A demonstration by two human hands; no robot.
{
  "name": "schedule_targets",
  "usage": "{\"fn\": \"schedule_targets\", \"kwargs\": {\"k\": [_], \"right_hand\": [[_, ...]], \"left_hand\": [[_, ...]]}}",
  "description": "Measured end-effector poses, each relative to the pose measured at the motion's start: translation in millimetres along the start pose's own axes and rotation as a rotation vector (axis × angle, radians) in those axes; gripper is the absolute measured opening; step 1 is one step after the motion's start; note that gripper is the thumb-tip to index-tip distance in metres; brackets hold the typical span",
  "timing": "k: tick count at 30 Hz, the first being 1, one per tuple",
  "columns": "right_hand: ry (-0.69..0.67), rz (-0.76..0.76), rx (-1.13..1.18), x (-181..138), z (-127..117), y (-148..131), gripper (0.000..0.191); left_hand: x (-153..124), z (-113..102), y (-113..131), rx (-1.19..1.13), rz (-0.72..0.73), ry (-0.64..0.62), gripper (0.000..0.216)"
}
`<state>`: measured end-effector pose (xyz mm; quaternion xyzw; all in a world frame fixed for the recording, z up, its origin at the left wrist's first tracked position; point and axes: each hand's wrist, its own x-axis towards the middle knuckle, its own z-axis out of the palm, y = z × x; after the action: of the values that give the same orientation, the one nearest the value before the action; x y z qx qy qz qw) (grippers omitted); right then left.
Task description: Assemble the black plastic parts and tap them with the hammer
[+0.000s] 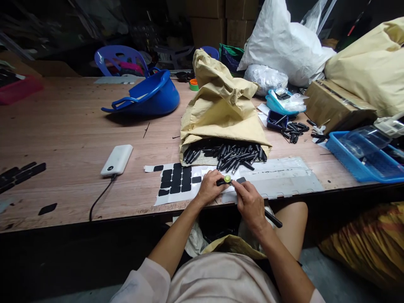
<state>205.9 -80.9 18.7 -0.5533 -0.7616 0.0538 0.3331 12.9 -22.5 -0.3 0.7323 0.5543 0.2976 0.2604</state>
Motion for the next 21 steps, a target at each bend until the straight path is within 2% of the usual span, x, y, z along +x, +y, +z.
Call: {"fn": "schedule_targets", "kwargs": {"k": [4,8,11,14,17,21], "right_hand": [[0.076,0.029,0.002,-1.6,-3.4,6.7,0.037],[0.024,0.049,0.028,-4.5,-5.3,8.7,0.036],[0.061,0.12,-0.004,-0.8,-14.3,18.5,0.036],[0.142,0.224,-0.149,8.9,-29.7,45.6,0.037],[0.144,0.317,-0.314,17.7,-41.1,83.3,0.033],[0.158,0.42,-0.446,20.6,-39.6,116.8,0.029]], "left_hand": [[0.4,0.8,-0.8,-0.02,0.008,0.001,0.01],[0.7,-0.3,0.0,-0.01,-0.009,0.002,0.011],[-0.3,-0.2,0.0,-0.013,0.003,0.004,0.011],[-1.5,1.8,-1.3,-0.005,0.018,0.018,0.009],[-0.4,3.1,-2.3,0.0,0.025,0.035,0.011],[1.7,-0.6,-1.0,-0.006,0.032,0.022,0.012]]}}
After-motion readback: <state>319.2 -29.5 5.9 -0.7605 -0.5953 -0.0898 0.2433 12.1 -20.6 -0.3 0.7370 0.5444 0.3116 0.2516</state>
